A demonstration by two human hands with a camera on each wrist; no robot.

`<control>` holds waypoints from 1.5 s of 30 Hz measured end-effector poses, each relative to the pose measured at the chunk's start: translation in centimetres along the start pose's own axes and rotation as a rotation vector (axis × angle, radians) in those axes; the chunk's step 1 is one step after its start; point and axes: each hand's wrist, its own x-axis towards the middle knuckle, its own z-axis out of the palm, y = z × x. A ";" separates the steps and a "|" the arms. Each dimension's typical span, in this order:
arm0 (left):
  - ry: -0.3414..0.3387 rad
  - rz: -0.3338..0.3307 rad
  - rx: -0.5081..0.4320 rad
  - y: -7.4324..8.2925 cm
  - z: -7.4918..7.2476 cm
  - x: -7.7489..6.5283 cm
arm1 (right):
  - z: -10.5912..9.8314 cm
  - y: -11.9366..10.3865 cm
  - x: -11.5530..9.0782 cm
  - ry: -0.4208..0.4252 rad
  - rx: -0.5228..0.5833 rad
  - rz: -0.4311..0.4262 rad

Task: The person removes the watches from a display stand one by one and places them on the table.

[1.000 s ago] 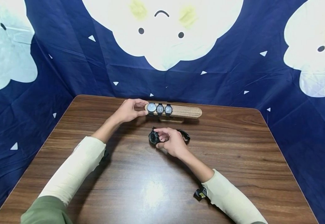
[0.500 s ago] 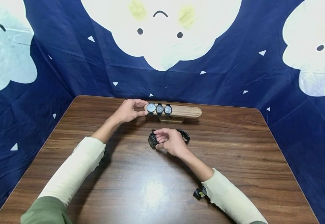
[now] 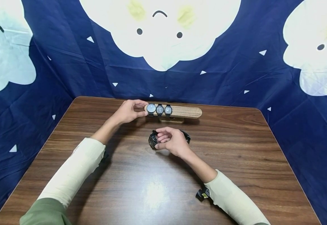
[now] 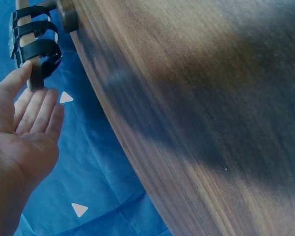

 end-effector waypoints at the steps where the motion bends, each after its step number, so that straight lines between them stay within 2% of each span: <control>1: -0.001 0.001 0.001 0.0 0.0 0.0 | -0.1 0.0 0.0 0.003 0.005 -0.009; 8: 0.000 -0.002 0.000 -0.1 0.1 0.2 | -1.3 -0.1 0.0 0.037 0.056 -0.041; 19: -0.016 -0.010 -0.017 0.2 0.0 0.0 | -4.2 -0.9 -0.1 0.145 0.076 -0.079; 34: -0.012 -0.025 -0.009 0.1 0.0 0.0 | -7.5 -0.7 0.1 0.252 0.106 -0.016; 45: -0.011 -0.026 -0.013 0.0 0.0 0.0 | -9.9 -0.2 0.6 0.367 0.064 -0.040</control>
